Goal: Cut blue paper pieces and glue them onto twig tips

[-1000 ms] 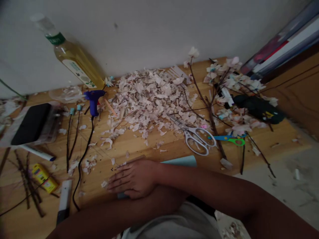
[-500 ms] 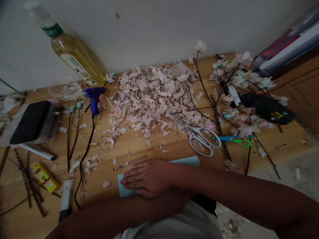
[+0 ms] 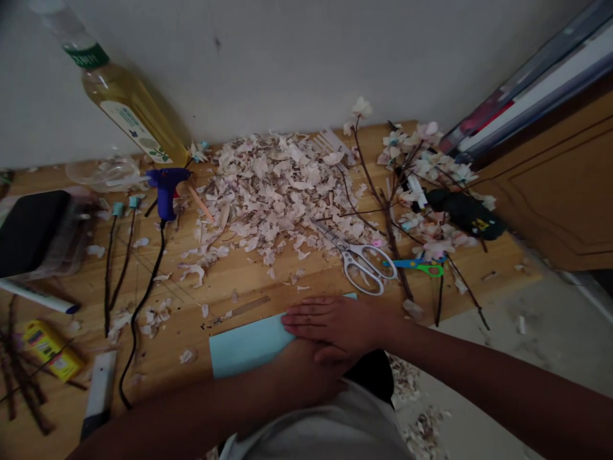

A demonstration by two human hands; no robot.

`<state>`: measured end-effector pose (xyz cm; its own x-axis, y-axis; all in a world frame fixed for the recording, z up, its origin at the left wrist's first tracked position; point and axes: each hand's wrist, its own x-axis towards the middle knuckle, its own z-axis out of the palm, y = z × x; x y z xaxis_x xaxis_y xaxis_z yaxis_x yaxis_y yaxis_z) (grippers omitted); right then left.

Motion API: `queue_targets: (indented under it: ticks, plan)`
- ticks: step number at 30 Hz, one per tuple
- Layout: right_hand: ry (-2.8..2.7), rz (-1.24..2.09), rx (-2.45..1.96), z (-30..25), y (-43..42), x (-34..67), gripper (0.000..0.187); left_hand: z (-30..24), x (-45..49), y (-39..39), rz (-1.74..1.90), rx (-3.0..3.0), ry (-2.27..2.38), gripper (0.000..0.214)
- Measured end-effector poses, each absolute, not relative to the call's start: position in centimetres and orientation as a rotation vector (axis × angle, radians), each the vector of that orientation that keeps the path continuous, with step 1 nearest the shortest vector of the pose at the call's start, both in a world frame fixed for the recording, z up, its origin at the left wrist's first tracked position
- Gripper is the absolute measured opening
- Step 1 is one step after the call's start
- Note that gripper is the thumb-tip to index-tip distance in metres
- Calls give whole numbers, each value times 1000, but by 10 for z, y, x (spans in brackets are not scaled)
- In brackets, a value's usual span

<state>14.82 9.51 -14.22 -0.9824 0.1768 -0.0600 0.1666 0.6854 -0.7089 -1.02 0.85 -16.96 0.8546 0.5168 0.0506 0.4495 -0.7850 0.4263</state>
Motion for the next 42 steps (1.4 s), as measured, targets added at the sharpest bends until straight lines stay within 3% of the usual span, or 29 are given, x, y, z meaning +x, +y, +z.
queue_targets:
  ticks: [5,10,19,27,34,40,42]
  plan:
    - [-2909,1197,-435,-144,89,173,75,-159,-16,16,262,2678,603,33]
    - [-2873,1062,-644,-145,78,196,75,-161,-18,18,260,2758,512,53]
    - [-2869,763,-907,-144,58,205,71,-155,-31,14,170,2808,589,61]
    - [-2889,492,-1030,-158,43,217,73,-143,-96,6,87,2848,1039,68]
    - [-2852,488,-990,-163,32,225,101,-139,-153,-9,51,2804,1296,67]
    - [-2753,379,-781,-169,18,243,58,-126,-153,-22,-12,2758,1178,95]
    - [-2664,409,-756,-162,14,247,50,-118,-155,-27,41,2701,1118,84]
